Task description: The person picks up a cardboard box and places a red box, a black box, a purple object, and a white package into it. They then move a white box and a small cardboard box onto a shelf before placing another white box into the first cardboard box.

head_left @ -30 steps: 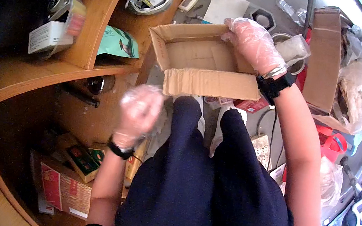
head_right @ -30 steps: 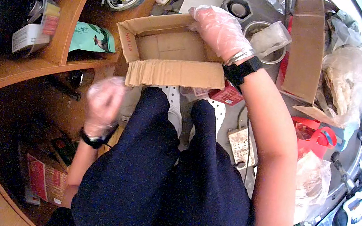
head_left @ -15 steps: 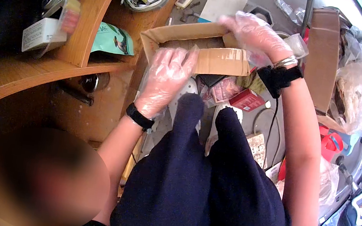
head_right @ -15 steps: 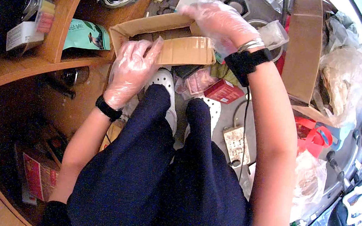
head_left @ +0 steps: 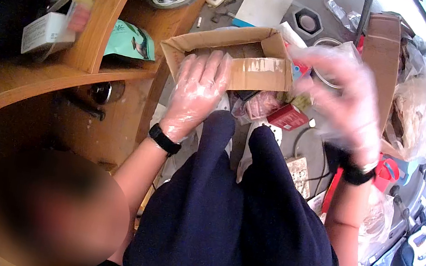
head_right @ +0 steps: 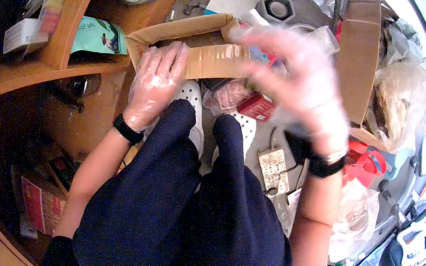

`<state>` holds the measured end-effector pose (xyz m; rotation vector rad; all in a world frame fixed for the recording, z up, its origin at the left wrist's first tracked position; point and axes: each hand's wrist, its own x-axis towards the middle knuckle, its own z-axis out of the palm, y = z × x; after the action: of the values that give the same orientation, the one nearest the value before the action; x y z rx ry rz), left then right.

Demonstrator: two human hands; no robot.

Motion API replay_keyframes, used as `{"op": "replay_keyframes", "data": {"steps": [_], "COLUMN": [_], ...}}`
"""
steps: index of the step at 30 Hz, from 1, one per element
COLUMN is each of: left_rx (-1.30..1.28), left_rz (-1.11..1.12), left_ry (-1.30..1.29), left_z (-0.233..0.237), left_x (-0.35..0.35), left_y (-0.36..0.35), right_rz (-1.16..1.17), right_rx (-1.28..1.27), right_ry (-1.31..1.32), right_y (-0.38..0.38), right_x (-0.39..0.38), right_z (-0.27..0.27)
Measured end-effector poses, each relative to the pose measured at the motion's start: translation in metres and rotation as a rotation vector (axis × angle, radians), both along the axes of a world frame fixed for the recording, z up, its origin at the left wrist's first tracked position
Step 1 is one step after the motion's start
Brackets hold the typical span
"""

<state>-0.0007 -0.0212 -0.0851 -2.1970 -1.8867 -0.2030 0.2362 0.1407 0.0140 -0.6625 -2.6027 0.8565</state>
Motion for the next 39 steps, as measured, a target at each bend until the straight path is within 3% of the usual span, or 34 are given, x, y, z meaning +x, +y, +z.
{"op": "replay_keyframes", "data": {"steps": [3,5,8,9,10,11,13,15,17,21,25,29,31,34,37,39], "left_rx": [-0.032,-0.050,-0.028,-0.182,-0.334,-0.331,-0.202,-0.239,0.073,-0.069,-0.033,-0.067,-0.088,-0.122,-0.072,-0.113], "left_rz": [0.017,0.024,-0.009,0.035,0.078,0.081,0.023,0.088,0.064,0.177,0.135,0.117,0.063,0.083,0.046,0.086], "left_ry": [0.029,0.048,0.003,-0.014,-0.030,-0.026,-0.075,-0.129,-0.069,-0.148,-0.260,-0.252,-0.240,-0.228,-0.277,-0.220], "left_z": [-0.004,-0.007,-0.005,0.000,0.004,0.001,-0.007,-0.002,0.000,-0.011,-0.011,-0.006,-0.001,0.001,0.000,-0.001], "left_x": [0.000,0.000,0.004,0.006,0.007,0.007,0.007,0.007,-0.002,-0.007,-0.009,-0.015,-0.012,-0.006,-0.008,-0.007], "left_y": [-0.001,-0.003,-0.007,-0.008,-0.007,-0.006,-0.004,-0.005,-0.001,-0.017,-0.016,-0.017,-0.020,-0.019,-0.019,-0.019], "right_rz": [-0.029,-0.055,0.011,0.013,0.102,0.191,0.197,0.212,0.204,0.185,0.119,0.164,0.050,0.067,0.158,0.336], "right_rx": [0.482,0.551,0.475,0.473,0.465,0.457,0.516,0.588,0.504,0.427,0.411,0.329,0.492,0.550,0.459,0.256], "right_ry": [-0.315,-0.233,-0.209,-0.206,-0.391,-0.574,-0.487,-0.444,-0.467,-0.460,-0.467,-0.613,-0.367,-0.188,-0.221,-0.377], "right_y": [-0.047,-0.051,-0.037,-0.035,-0.033,-0.031,-0.026,-0.023,-0.024,-0.030,-0.034,-0.032,-0.028,-0.026,-0.022,-0.019], "right_x": [-0.025,-0.027,-0.032,-0.032,-0.032,-0.031,-0.031,-0.033,-0.037,-0.043,-0.051,-0.077,-0.087,-0.138,-0.181,-0.203], "right_z": [-0.043,-0.071,-0.080,-0.081,-0.083,-0.086,-0.088,-0.083,-0.075,-0.080,-0.075,-0.031,-0.021,-0.009,-0.047,-0.065]}}
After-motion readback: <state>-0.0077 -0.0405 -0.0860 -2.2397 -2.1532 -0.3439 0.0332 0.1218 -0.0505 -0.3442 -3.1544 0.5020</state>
